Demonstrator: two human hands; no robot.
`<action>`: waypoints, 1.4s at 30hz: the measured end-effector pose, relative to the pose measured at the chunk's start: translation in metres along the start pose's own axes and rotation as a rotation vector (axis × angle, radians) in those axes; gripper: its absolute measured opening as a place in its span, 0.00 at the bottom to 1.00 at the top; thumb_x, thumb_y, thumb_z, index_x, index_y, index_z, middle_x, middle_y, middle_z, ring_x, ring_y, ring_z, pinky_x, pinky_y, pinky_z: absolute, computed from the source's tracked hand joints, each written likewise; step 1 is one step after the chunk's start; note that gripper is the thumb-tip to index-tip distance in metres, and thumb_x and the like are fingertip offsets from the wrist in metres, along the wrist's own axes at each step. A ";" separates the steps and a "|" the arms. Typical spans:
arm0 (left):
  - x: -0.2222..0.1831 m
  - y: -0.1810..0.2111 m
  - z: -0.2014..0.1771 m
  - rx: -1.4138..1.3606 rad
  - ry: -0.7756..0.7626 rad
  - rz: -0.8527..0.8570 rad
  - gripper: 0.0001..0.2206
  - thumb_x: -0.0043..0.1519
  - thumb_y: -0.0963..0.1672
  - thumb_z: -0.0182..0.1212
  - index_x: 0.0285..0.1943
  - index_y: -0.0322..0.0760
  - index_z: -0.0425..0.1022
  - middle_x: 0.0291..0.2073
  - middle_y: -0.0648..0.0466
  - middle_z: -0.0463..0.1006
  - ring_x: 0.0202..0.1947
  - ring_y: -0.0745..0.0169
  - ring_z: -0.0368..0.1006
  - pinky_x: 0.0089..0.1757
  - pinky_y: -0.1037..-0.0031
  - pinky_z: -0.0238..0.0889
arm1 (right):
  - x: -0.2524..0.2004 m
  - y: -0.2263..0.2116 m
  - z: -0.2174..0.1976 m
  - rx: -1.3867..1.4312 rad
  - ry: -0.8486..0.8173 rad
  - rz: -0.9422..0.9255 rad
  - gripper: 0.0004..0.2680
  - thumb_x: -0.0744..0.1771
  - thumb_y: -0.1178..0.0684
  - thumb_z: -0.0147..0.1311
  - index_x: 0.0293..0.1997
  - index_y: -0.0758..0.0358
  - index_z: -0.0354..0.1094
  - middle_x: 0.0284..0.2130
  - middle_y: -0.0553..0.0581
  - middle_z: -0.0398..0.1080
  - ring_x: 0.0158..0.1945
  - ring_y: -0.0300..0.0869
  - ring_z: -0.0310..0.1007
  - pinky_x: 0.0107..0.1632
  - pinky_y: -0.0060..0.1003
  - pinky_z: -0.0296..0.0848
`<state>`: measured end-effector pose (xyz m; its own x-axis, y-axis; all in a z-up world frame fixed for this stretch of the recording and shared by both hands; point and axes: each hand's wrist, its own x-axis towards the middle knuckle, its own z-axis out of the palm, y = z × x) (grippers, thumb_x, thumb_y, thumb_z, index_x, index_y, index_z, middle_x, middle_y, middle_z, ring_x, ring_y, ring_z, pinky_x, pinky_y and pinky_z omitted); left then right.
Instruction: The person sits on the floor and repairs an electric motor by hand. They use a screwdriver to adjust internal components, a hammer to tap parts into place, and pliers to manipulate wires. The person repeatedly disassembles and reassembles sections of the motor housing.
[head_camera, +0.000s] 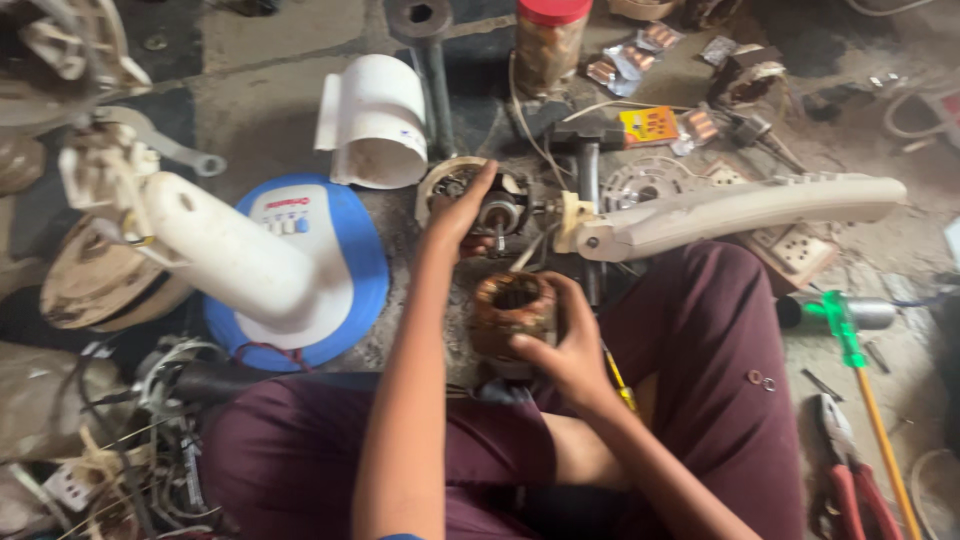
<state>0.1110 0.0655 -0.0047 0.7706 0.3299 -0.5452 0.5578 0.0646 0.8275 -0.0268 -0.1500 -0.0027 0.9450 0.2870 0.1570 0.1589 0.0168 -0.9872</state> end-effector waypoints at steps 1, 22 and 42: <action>0.002 -0.001 -0.003 0.010 -0.050 0.009 0.45 0.47 0.65 0.66 0.54 0.22 0.66 0.30 0.41 0.84 0.19 0.58 0.80 0.21 0.72 0.74 | 0.003 0.004 0.006 -0.008 0.008 -0.068 0.31 0.58 0.47 0.69 0.66 0.70 0.59 0.57 0.62 0.68 0.64 0.46 0.66 0.67 0.39 0.63; -0.001 -0.058 0.009 -0.144 0.148 0.232 0.28 0.55 0.58 0.67 0.45 0.30 0.82 0.37 0.47 0.83 0.33 0.61 0.78 0.35 0.68 0.70 | 0.055 -0.011 0.003 -0.866 -1.047 -0.928 0.21 0.65 0.54 0.56 0.63 0.66 0.55 0.62 0.65 0.60 0.68 0.55 0.61 0.68 0.50 0.62; -0.048 -0.052 0.041 -0.775 0.049 0.369 0.17 0.60 0.47 0.69 0.52 0.33 0.75 0.44 0.51 0.80 0.40 0.64 0.79 0.38 0.72 0.76 | -0.048 -0.073 -0.134 -0.883 0.257 0.021 0.12 0.63 0.59 0.65 0.51 0.62 0.74 0.47 0.56 0.75 0.46 0.45 0.81 0.47 0.38 0.78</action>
<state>0.0573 0.0079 -0.0269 0.8373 0.4953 -0.2315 -0.1077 0.5645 0.8184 -0.0457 -0.2932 0.0658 0.9677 0.0560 0.2456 0.2023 -0.7539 -0.6251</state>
